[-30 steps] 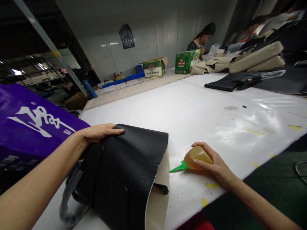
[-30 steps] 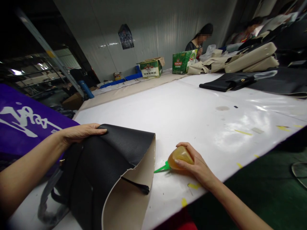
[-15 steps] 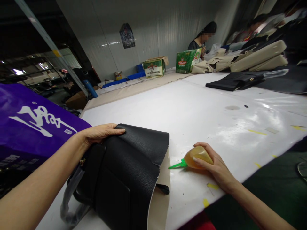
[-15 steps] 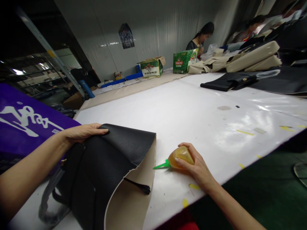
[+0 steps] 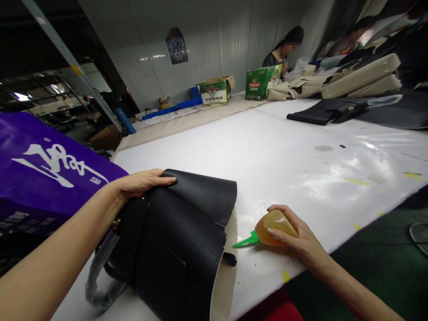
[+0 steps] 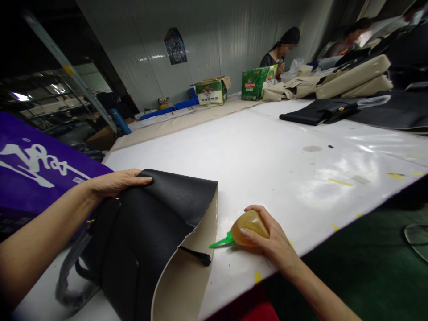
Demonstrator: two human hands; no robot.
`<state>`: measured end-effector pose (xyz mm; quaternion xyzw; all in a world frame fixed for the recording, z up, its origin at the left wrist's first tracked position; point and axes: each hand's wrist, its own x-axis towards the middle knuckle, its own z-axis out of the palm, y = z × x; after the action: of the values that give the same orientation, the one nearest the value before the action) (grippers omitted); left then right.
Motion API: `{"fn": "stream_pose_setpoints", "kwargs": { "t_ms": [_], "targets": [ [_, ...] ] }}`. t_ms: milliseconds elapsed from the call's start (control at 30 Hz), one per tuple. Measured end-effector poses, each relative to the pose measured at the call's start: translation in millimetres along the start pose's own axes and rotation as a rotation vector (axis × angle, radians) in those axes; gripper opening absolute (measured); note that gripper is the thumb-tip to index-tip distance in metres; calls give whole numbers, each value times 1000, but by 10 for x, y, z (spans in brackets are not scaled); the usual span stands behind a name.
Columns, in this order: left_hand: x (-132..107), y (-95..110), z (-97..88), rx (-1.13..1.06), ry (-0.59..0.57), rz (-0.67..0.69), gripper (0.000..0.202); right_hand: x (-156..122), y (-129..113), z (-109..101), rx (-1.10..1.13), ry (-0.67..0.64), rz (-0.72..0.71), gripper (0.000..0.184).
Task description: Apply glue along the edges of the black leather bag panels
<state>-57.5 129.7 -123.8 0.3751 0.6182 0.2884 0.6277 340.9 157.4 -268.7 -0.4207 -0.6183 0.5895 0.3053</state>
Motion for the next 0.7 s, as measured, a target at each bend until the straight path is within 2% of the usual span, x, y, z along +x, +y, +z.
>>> {"fn": "stream_pose_setpoints", "kwargs": {
  "t_ms": [100,233,367,500,700],
  "targets": [
    [8,-7,4,-6,-9,-4,23,-27,-8,8,-17,73,14,51],
    [1,-8,6,-8,-9,-4,23,-80,-4,29,30,21,47,52],
    [-18,-7,15,-5,-5,1,22,-141,11,50,34,122,61,53],
    [-39,-9,16,-11,-8,2,23,-193,17,48,60,66,78,55],
    [-42,-12,3,-2,10,4,24,-139,24,-12,-15,86,27,54]
  ]
}}
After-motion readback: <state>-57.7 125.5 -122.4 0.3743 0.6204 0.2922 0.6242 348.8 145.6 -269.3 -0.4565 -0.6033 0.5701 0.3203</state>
